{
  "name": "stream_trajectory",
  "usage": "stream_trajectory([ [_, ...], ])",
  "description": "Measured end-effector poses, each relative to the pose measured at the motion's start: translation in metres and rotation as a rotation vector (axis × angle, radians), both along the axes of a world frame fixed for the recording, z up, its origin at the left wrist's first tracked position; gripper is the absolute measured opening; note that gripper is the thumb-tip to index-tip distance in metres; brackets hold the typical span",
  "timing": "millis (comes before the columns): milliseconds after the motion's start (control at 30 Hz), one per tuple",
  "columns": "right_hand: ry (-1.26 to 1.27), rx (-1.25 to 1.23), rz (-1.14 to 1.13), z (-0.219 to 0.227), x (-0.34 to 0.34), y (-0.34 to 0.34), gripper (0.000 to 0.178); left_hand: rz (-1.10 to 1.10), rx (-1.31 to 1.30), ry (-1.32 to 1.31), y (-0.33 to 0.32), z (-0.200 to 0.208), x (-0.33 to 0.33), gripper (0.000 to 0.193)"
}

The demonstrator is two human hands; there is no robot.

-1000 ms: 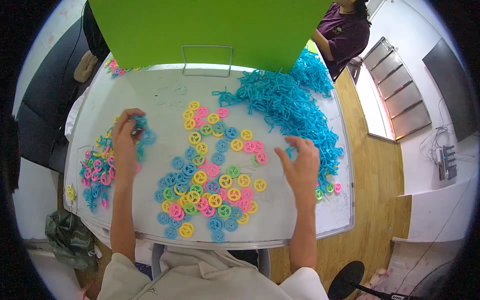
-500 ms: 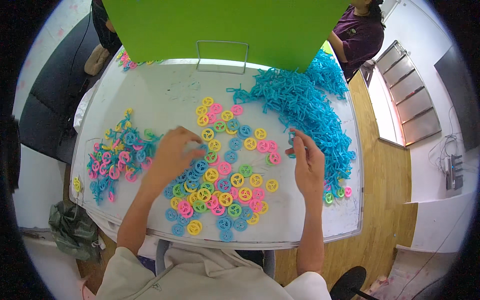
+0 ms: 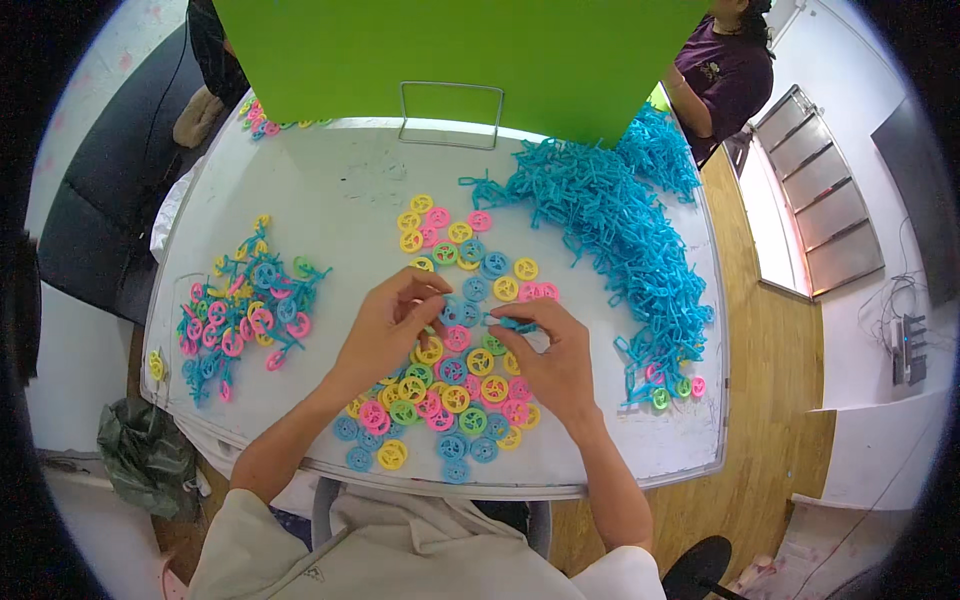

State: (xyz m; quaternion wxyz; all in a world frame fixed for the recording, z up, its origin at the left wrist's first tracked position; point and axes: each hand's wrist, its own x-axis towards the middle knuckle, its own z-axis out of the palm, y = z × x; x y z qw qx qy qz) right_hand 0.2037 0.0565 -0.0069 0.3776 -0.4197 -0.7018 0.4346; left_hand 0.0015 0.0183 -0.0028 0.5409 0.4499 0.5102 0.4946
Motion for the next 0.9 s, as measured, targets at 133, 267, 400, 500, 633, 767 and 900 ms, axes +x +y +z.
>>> stream_trajectory([
  [133, 0.004, -0.014, 0.005, 0.001, -0.008, -0.007, 0.024, -0.045, -0.027, -0.108, -0.003, -0.003, 0.005, 0.019],
  [267, -0.031, 0.034, 0.038, -0.002, -0.008, -0.009, 0.025, -0.140, -0.133, -0.034, -0.004, 0.001, 0.006, 0.021],
  [400, 0.102, -0.088, 0.107, -0.009, -0.006, -0.007, 0.025, -0.099, -0.076, -0.101, -0.006, -0.012, 0.008, 0.019],
  [500, 0.088, -0.062, 0.158, -0.009, -0.004, -0.006, 0.026, -0.148, -0.168, -0.167, -0.004, -0.017, 0.005, 0.018],
  [633, 0.026, -0.085, 0.160, -0.007, -0.002, -0.006, 0.026, -0.146, -0.276, -0.208, -0.004, -0.006, 0.004, 0.017],
  [767, 0.049, -0.117, 0.138, -0.006, -0.007, -0.008, 0.027, -0.113, -0.270, -0.181, -0.003, -0.008, 0.006, 0.011],
  [900, -0.003, -0.167, 0.086, -0.007, -0.011, -0.011, 0.024, -0.017, -0.148, -0.081, -0.005, -0.012, 0.011, 0.007],
])
